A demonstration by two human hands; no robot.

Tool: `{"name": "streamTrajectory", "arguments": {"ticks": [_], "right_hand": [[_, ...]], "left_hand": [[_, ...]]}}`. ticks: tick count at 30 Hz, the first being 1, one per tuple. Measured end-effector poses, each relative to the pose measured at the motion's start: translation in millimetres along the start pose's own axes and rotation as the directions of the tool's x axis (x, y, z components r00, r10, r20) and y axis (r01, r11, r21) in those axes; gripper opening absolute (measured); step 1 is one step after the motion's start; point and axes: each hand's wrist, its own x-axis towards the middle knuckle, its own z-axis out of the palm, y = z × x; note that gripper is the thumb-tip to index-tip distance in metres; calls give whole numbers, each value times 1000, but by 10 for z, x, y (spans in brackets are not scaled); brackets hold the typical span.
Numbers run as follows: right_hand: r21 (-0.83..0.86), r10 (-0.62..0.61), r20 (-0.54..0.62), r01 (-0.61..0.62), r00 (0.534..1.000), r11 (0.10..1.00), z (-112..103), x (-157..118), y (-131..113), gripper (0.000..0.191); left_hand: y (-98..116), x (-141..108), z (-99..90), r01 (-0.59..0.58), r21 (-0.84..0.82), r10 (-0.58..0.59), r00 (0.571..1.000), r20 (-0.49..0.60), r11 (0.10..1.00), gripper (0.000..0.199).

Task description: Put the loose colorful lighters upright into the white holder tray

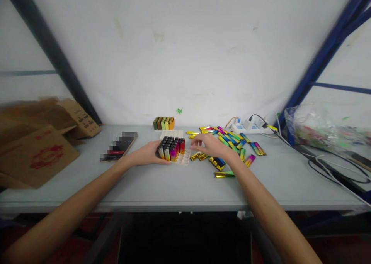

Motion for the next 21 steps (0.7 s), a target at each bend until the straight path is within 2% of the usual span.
{"name": "streamTrajectory", "arguments": {"ticks": [2,5,8,12,16,21], "right_hand": [[-12,-30,95,32,995,999,-40,-51,95,34],[-14,-49,211,54,976,998,16,-72,178,33],[-29,-9,211,15,977,999,98,-50,163,27],[-107,81,130,-68,988,992,112,-19,107,25],[-261,146,-84,-163,986,951,84,10,130,37],[-156,78,-253,-121,964,980,122,52,170,40]], "left_hand": [[3,0,0,13,7,-13,1000,-1,1000,90],[3,1,-1,0,2,0,1000,-7,1000,91],[1,3,-3,-35,-13,35,999,-12,999,91],[0,4,2,-25,-7,25,1000,-13,1000,91],[2,1,8,-13,-28,13,1000,-12,1000,87],[4,-4,-7,-1,-22,1,1000,-12,1000,88]]}}
